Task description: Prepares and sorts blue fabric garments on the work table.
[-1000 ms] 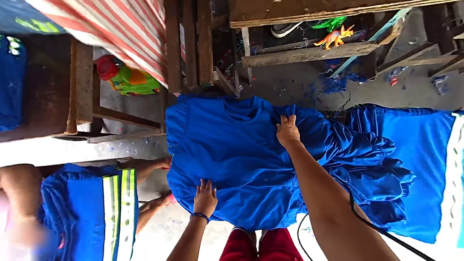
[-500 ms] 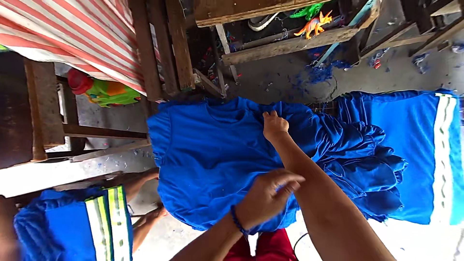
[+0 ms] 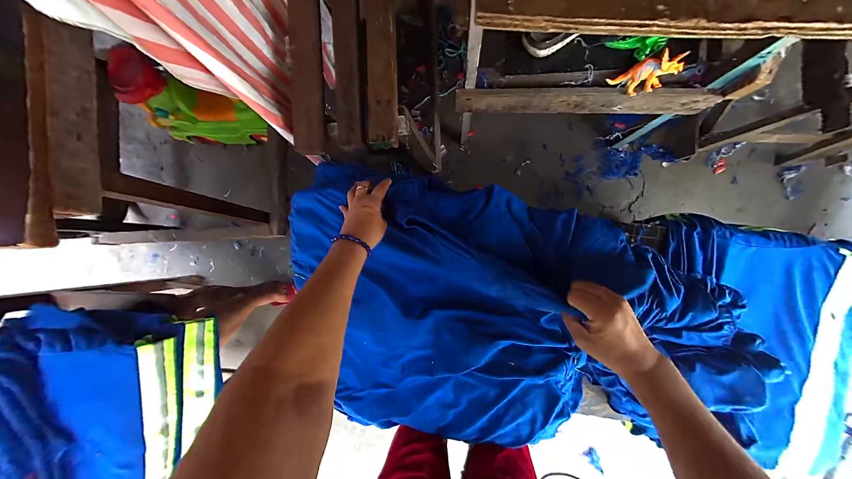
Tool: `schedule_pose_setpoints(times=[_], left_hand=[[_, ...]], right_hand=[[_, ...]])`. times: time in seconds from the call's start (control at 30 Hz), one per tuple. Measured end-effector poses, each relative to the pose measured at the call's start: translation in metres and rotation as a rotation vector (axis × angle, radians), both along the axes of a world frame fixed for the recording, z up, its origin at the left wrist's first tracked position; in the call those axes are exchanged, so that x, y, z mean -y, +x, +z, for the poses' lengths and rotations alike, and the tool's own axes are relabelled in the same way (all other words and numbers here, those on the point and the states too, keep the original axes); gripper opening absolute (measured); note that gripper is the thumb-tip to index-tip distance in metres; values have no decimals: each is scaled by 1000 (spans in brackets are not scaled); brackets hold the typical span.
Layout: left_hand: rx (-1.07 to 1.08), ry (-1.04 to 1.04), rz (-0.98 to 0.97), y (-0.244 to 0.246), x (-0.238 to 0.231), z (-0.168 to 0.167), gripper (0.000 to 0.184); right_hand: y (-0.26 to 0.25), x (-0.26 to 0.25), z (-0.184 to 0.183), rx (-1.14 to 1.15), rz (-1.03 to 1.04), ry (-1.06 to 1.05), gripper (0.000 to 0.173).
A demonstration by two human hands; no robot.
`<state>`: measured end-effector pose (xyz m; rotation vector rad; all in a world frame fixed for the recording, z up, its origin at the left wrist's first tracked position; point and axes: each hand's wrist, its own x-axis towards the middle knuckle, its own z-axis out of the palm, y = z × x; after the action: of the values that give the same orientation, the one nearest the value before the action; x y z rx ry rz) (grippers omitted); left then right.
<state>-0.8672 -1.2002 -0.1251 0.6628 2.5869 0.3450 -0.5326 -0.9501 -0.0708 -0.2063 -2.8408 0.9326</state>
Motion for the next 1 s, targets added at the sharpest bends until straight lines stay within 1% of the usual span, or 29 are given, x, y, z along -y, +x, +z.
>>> schedule_pose_setpoints(times=[0.03,0.1,0.13,0.2,0.23,0.3,0.37,0.43,0.5,0.57,0.63,0.7,0.73,0.77,0.83,0.9,1.0], left_hand=[[-21,20,11,-4,6,-2,57],[-135,120,4,-3,21,-2,33],[-208,181,-8,0,28,1,27],[-393,347,-49,7,45,5,28],[-465,435,-58,10,54,8,28],[-539,594,-31,17,71,14,26],[-537,669,13,21,85,22,21],[-468,609,20,21,95,30,18],[-388,465,-41,14,98,35,20],[-312,353,-102,7,90,35,19],[-254,315,-168,-5,74,32,19],[-170,277,-212,-22,59,24,19],[-113,220,-228,-31,53,19,20],[-47,143,-240,-39,47,14,22],[40,37,-275,-48,39,8,21],[18,86,-302,-51,39,5,16],[-73,235,-308,-47,46,7,12]], right_hand=[[3,5,5,57,-27,-38,18],[1,11,14,207,-59,-122,19],[-3,10,17,284,-60,-166,24],[-13,1,17,399,-26,-242,29],[-18,-5,17,414,-5,-262,28],[-30,-18,11,366,17,-259,24],[-44,-31,1,273,-60,-235,19],[-64,-40,-14,224,-170,-234,16],[-83,-48,-34,244,-196,-223,15],[-100,-54,-58,313,-166,-200,16],[-117,-58,-80,445,-142,-210,20],[-127,-63,-99,555,-131,-261,25],[-128,-65,-107,563,-140,-280,24],[-129,-65,-112,550,-153,-294,23],[-129,-62,-106,531,-193,-295,20],[-122,-57,-97,448,-223,-247,16],[-103,-48,-96,207,-238,-162,12]])
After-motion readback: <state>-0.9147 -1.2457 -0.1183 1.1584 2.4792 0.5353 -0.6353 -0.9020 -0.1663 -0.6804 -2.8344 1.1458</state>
